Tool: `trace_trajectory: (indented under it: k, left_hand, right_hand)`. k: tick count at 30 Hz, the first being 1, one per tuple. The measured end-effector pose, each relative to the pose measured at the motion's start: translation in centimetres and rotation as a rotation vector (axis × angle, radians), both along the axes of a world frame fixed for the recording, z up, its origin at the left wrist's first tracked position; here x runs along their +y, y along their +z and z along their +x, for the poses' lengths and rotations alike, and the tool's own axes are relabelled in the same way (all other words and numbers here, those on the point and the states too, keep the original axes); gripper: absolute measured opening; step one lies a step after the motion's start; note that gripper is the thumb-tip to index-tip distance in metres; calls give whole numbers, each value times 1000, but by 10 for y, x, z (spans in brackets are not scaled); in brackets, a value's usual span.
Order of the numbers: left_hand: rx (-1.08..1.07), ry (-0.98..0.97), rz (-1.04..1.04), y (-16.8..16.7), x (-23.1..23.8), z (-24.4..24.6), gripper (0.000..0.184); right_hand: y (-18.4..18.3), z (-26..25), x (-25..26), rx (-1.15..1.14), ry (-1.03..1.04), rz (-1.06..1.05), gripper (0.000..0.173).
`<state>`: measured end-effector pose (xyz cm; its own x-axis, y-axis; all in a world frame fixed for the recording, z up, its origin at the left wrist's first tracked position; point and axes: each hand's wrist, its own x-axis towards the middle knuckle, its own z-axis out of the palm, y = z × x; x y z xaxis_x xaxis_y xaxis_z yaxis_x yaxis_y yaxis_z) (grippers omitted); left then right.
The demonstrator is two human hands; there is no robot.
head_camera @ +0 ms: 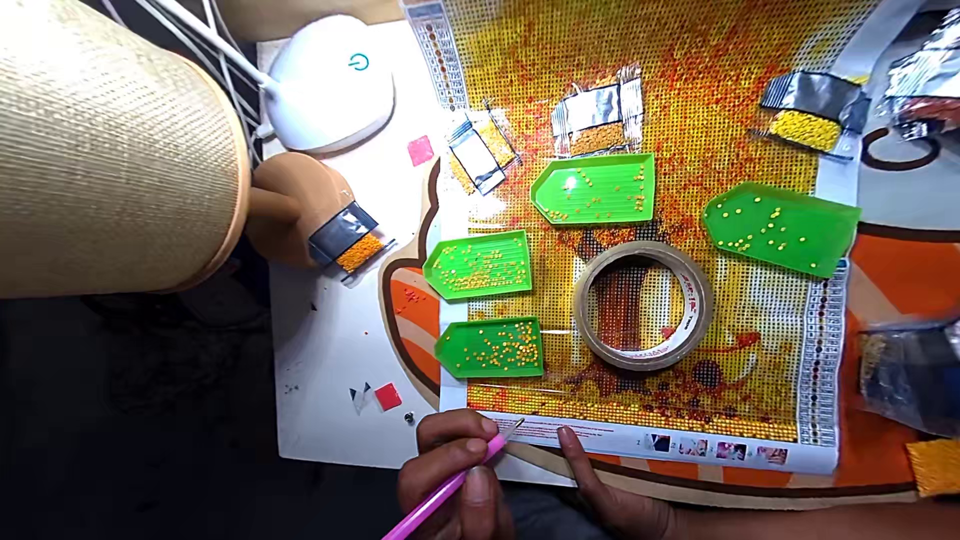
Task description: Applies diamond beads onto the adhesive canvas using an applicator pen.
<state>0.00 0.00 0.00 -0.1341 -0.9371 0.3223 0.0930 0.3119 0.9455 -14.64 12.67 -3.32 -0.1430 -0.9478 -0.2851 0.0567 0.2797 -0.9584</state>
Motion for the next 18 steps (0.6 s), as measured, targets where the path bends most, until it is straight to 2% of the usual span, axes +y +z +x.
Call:
trace_trajectory:
  k: [1,2,4,7,9,12,16,18]
  left_hand:
    - [3,-5,17,3,-4,-1,21]
    - [-2,-13,30,7,-8,-1,20]
    - [-12,-35,38,10,-20,-1,19]
    - [-60,-79,-2,11,-45,-3,17]
    - [-86,-133,-19,13,-65,-8,16]
    - [-166,-234,-43,17,-96,-22,19]
    - [-315,-315,-49,26,-132,-59,14]
    - [-391,-362,-57,31,-139,-85,14]
  right_hand:
    - [16,-1,-13,-23,10,-44,34]
    - [29,-1,-24,-159,-28,-33,32]
    - [39,-1,-32,-319,-60,15,32]
    - [1,7,-9,-56,-10,-41,37]
    - [-11,12,-1,26,-18,26,38]
    - [-21,22,2,42,-73,119,39]
    - [-19,29,0,-97,-42,240,39]
    - [-21,34,0,29,-58,170,37]
